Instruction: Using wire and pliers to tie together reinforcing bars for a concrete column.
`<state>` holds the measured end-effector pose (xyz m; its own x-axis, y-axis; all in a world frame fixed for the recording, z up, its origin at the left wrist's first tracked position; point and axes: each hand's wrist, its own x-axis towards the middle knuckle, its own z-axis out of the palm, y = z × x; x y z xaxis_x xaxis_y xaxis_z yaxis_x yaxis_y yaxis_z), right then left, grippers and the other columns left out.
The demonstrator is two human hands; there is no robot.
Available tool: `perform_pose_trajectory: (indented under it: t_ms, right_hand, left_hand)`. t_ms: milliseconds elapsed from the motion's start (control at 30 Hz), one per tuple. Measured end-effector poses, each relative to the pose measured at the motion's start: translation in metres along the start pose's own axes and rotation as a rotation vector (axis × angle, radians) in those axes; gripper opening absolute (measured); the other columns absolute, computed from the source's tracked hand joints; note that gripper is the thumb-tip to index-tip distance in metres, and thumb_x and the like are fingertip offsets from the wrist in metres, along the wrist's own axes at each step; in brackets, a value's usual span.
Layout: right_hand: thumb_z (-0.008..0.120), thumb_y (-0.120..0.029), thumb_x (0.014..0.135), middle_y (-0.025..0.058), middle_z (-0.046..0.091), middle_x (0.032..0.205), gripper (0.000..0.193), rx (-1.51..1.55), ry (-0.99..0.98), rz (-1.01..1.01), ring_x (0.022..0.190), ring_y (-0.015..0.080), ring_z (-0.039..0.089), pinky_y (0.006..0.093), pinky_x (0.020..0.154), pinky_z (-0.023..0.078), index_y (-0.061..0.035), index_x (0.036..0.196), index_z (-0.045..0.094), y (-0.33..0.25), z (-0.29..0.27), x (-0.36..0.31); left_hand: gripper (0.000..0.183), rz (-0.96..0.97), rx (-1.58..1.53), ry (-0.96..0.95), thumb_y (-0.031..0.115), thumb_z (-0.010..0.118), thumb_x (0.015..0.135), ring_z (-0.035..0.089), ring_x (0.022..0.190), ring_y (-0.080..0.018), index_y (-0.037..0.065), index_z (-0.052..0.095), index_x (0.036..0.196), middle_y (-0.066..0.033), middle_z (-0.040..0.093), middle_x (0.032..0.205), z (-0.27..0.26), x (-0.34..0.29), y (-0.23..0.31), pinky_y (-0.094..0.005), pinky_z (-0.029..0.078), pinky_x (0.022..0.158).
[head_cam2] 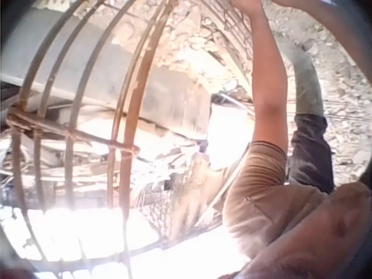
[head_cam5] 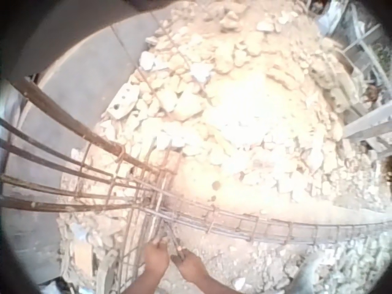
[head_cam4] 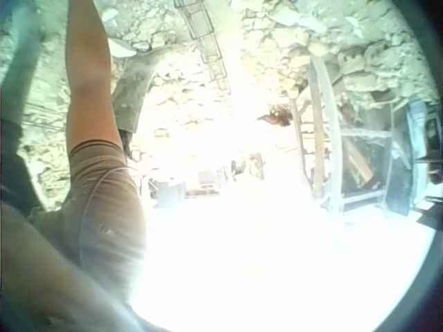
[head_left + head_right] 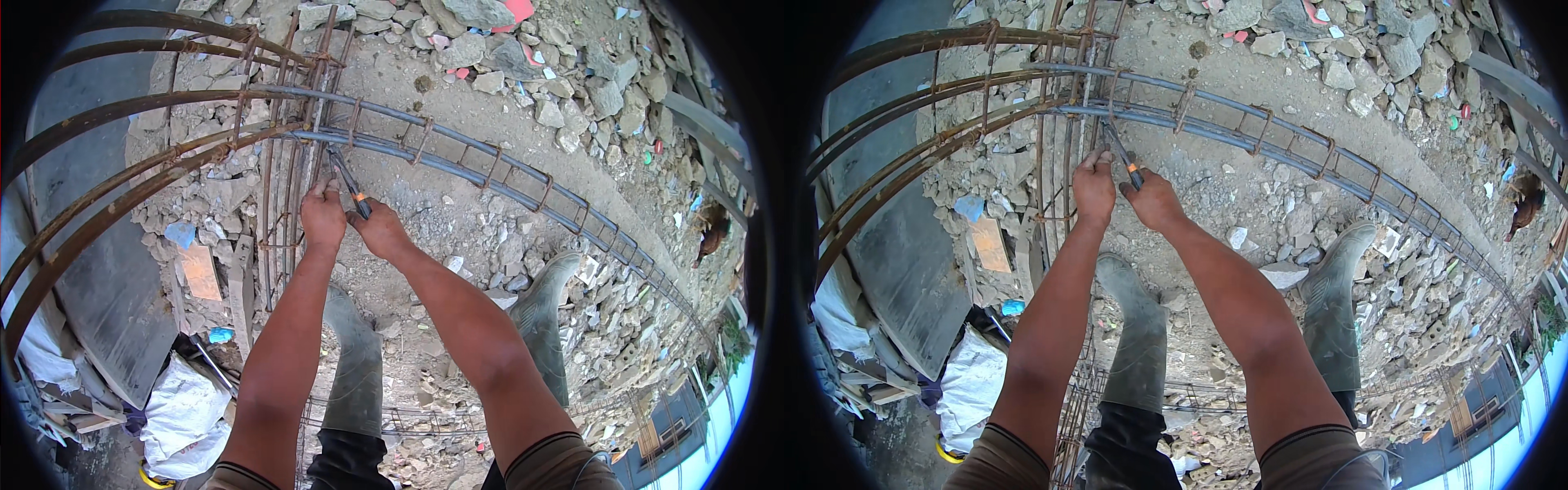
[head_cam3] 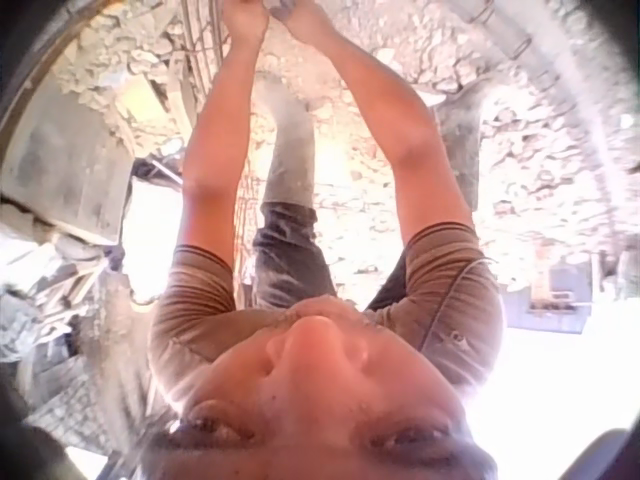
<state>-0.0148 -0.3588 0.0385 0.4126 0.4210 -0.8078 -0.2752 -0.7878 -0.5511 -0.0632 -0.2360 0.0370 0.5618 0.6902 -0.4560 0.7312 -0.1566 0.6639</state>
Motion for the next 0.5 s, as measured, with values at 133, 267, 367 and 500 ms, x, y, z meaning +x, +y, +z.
perform_pose_trajectory:
  t_ms: [133,267,367,500]
  right_hand:
    - [0.060,-0.024,0.085,0.0292,0.065,0.099,0.037,0.011,0.025,0.058,0.097,0.0461,0.061,0.0495,0.085,0.050,-0.0013,0.113,0.054,-0.008,0.004,-0.007]
    - [0.058,-0.023,0.085,0.0290,0.063,0.109,0.051,0.109,0.061,-0.107,0.106,0.0434,0.060,0.0465,0.090,0.048,-0.0027,0.131,0.048,0.003,-0.005,-0.006]
    - [0.057,-0.022,0.085,0.0278,0.061,0.115,0.062,0.194,-0.020,-0.104,0.109,0.0399,0.060,0.0426,0.091,0.047,-0.0058,0.142,0.041,-0.006,-0.014,-0.003]
    - [0.057,-0.019,0.082,0.0255,0.061,0.116,0.068,0.277,-0.159,0.040,0.105,0.0361,0.060,0.0388,0.090,0.046,-0.0087,0.147,0.038,-0.003,-0.024,0.004]
  left_hand:
    - [0.029,-0.104,-0.084,-0.030,0.017,0.052,0.097,0.059,0.086,-0.0182,-0.004,0.067,0.111,-0.0131,0.069,0.097,-0.005,-0.001,0.004,-0.0314,0.046,0.080]
    - [0.028,-0.116,-0.093,0.025,0.017,0.051,0.098,0.053,0.079,-0.0141,-0.003,0.068,0.105,-0.0069,0.065,0.088,0.001,0.000,0.002,-0.0294,0.044,0.074]
    - [0.027,-0.067,-0.172,0.052,0.017,0.050,0.098,0.050,0.075,-0.0135,-0.003,0.067,0.105,-0.0046,0.062,0.084,0.001,-0.001,0.002,-0.0285,0.043,0.072]
    - [0.026,-0.095,-0.174,0.016,0.016,0.050,0.098,0.051,0.075,-0.0135,-0.002,0.067,0.107,-0.0037,0.062,0.083,0.003,-0.002,0.010,-0.0279,0.043,0.072]
